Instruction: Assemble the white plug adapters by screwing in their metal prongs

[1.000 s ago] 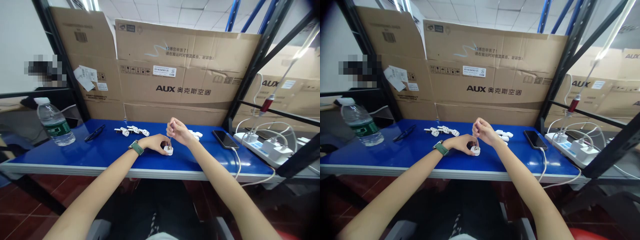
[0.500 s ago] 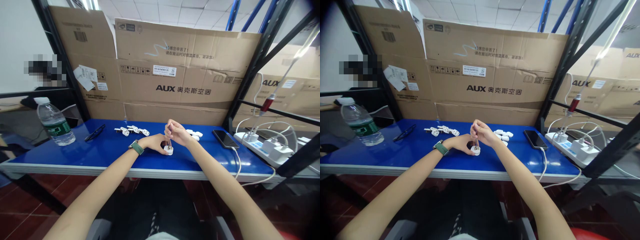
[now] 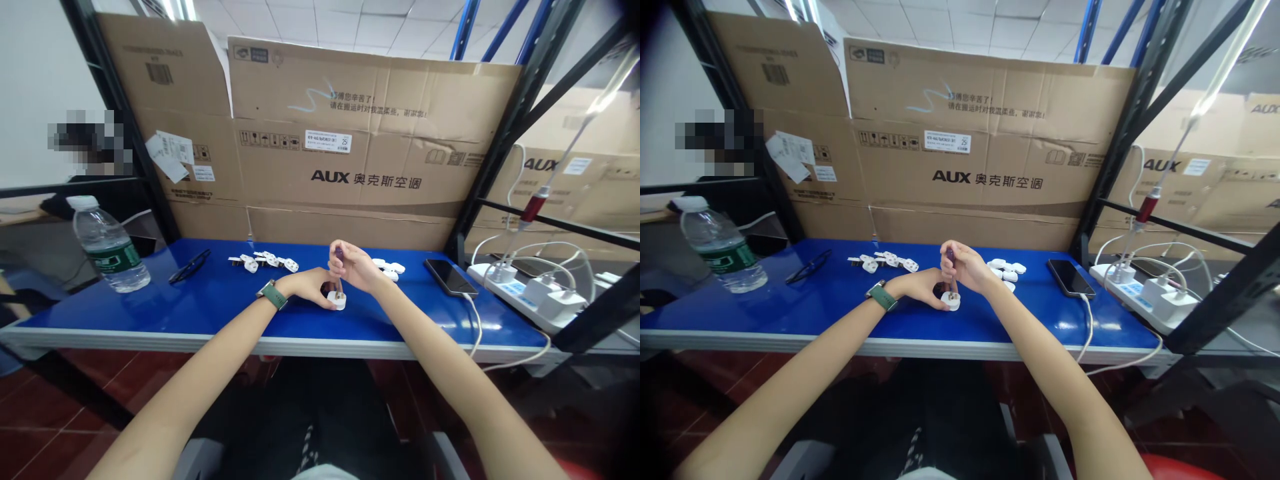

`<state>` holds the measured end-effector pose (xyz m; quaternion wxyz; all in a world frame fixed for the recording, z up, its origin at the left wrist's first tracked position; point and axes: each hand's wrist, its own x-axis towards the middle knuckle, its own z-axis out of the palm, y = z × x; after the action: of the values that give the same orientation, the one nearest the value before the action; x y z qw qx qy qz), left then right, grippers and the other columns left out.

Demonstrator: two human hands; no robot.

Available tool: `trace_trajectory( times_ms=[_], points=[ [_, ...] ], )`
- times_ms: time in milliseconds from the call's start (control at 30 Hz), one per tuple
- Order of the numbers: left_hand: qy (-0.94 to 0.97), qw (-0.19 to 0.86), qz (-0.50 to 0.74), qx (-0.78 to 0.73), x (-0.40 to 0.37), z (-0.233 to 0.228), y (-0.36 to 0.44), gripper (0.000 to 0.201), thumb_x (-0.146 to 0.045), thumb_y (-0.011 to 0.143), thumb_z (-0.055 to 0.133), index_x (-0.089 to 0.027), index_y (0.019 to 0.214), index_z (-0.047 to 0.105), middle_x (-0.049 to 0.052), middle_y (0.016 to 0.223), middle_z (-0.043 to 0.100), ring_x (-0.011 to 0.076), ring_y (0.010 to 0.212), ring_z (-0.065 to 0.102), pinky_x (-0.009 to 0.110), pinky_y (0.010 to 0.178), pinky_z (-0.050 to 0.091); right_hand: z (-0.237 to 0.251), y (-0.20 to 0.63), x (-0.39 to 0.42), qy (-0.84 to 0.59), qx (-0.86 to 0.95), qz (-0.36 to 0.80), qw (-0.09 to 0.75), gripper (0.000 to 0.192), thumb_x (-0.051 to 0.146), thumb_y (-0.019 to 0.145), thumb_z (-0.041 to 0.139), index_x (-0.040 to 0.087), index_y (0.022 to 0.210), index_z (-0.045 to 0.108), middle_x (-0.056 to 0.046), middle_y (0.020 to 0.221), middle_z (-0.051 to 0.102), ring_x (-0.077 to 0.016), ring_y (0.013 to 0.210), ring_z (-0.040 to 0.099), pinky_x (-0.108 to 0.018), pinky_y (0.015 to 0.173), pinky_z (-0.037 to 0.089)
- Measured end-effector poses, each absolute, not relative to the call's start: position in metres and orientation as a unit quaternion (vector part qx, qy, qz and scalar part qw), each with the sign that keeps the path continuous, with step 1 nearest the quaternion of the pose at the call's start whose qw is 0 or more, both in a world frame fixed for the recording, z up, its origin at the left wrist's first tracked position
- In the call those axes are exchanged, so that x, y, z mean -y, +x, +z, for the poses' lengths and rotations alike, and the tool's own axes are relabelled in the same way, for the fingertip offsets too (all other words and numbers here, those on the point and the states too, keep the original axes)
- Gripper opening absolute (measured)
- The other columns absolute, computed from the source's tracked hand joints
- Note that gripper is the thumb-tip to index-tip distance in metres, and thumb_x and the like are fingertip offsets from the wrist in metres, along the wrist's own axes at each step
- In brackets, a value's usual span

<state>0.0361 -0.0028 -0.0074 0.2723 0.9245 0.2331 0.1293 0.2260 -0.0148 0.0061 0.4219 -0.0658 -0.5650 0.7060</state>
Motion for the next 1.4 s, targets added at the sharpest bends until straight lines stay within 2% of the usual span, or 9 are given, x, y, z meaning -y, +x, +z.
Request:
trace_trajectory(
  times_ms=[100, 233, 400, 533, 733, 933, 1033, 1267, 1400],
  points=[
    [0.923, 0.279, 0.129, -0.234, 0.004, -0.006, 0.036, 0.041, -0.044, 0.073, 0.086, -0.019, 0.104, 0.076, 0.004, 0.091, 0.074, 0.0194, 0.082, 0.068, 0.029, 0.078, 0.051, 0.007, 0.225, 0.016, -0.079, 0.550, 0.712, 0.429, 0.028, 0.048, 0.098, 0.064, 0.021, 0.097, 0.057, 0.004, 0.069, 0.045, -0.0106, 0.057, 0.038, -0.023, 0.057, 0.036],
    [0.921, 0.281, 0.126, -0.237, 0.004, -0.007, 0.037, 0.041, -0.044, 0.073, 0.085, -0.019, 0.105, 0.076, 0.004, 0.090, 0.074, 0.0195, 0.082, 0.068, 0.029, 0.077, 0.051, 0.005, 0.225, 0.017, -0.099, 0.576, 0.685, 0.435, 0.028, 0.034, 0.089, 0.077, 0.022, 0.091, 0.052, 0.002, 0.078, 0.054, -0.0102, 0.060, 0.043, -0.024, 0.060, 0.040],
    [0.921, 0.278, 0.128, -0.240, 0.000, -0.010, 0.037, 0.041, -0.044, 0.072, 0.086, -0.019, 0.104, 0.076, 0.004, 0.089, 0.074, 0.0200, 0.082, 0.068, 0.029, 0.078, 0.051, 0.003, 0.226, 0.013, -0.098, 0.595, 0.680, 0.417, 0.027, 0.042, 0.091, 0.073, 0.016, 0.093, 0.063, -0.003, 0.086, 0.057, -0.0136, 0.067, 0.054, -0.029, 0.065, 0.048],
    [0.922, 0.276, 0.130, -0.238, 0.000, -0.010, 0.037, 0.042, -0.044, 0.072, 0.086, -0.020, 0.104, 0.076, 0.004, 0.088, 0.073, 0.0198, 0.082, 0.068, 0.029, 0.078, 0.051, 0.004, 0.227, 0.012, -0.098, 0.593, 0.684, 0.413, 0.029, 0.043, 0.091, 0.072, 0.015, 0.094, 0.067, -0.003, 0.081, 0.055, -0.0137, 0.065, 0.050, -0.030, 0.064, 0.048],
    [0.923, 0.266, 0.115, -0.251, 0.005, -0.005, 0.037, 0.041, -0.043, 0.073, 0.085, -0.020, 0.105, 0.075, 0.004, 0.093, 0.072, 0.0195, 0.085, 0.066, 0.028, 0.076, 0.049, 0.010, 0.229, 0.014, -0.093, 0.566, 0.666, 0.476, 0.022, 0.038, 0.093, 0.069, 0.016, 0.094, 0.068, -0.002, 0.079, 0.051, -0.0131, 0.064, 0.044, -0.029, 0.063, 0.045],
    [0.919, 0.277, 0.109, -0.260, 0.001, -0.006, 0.036, 0.052, -0.047, 0.069, 0.089, -0.020, 0.110, 0.075, 0.004, 0.095, 0.073, 0.0190, 0.085, 0.065, 0.027, 0.076, 0.048, 0.015, 0.232, 0.013, -0.090, 0.533, 0.648, 0.537, 0.016, 0.034, 0.094, 0.066, 0.019, 0.093, 0.065, -0.001, 0.079, 0.047, -0.0133, 0.063, 0.041, -0.030, 0.064, 0.044],
    [0.918, 0.271, 0.122, -0.263, 0.000, -0.004, 0.034, 0.055, -0.050, 0.071, 0.088, -0.021, 0.116, 0.075, 0.005, 0.101, 0.073, 0.0193, 0.090, 0.065, 0.027, 0.079, 0.048, 0.016, 0.232, 0.012, -0.093, 0.528, 0.641, 0.550, 0.015, 0.034, 0.094, 0.066, 0.019, 0.091, 0.064, -0.001, 0.078, 0.046, -0.0134, 0.062, 0.040, -0.030, 0.063, 0.044],
    [0.913, 0.244, 0.225, -0.237, -0.001, 0.001, 0.035, 0.037, -0.046, 0.086, 0.078, -0.018, 0.109, 0.076, 0.007, 0.104, 0.076, 0.0196, 0.093, 0.067, 0.030, 0.086, 0.049, 0.019, 0.232, 0.014, -0.079, 0.520, 0.628, 0.573, 0.015, 0.033, 0.092, 0.065, 0.020, 0.084, 0.061, -0.001, 0.076, 0.044, -0.0142, 0.062, 0.038, -0.031, 0.063, 0.044],
    [0.916, 0.225, 0.248, -0.223, -0.003, -0.001, 0.036, 0.024, -0.040, 0.091, 0.073, -0.017, 0.096, 0.076, 0.006, 0.100, 0.077, 0.0189, 0.092, 0.069, 0.029, 0.086, 0.049, 0.020, 0.233, 0.015, -0.065, 0.524, 0.627, 0.573, 0.014, 0.031, 0.091, 0.065, 0.020, 0.084, 0.061, -0.001, 0.076, 0.044, -0.0143, 0.062, 0.038, -0.031, 0.064, 0.043]
  ],
)
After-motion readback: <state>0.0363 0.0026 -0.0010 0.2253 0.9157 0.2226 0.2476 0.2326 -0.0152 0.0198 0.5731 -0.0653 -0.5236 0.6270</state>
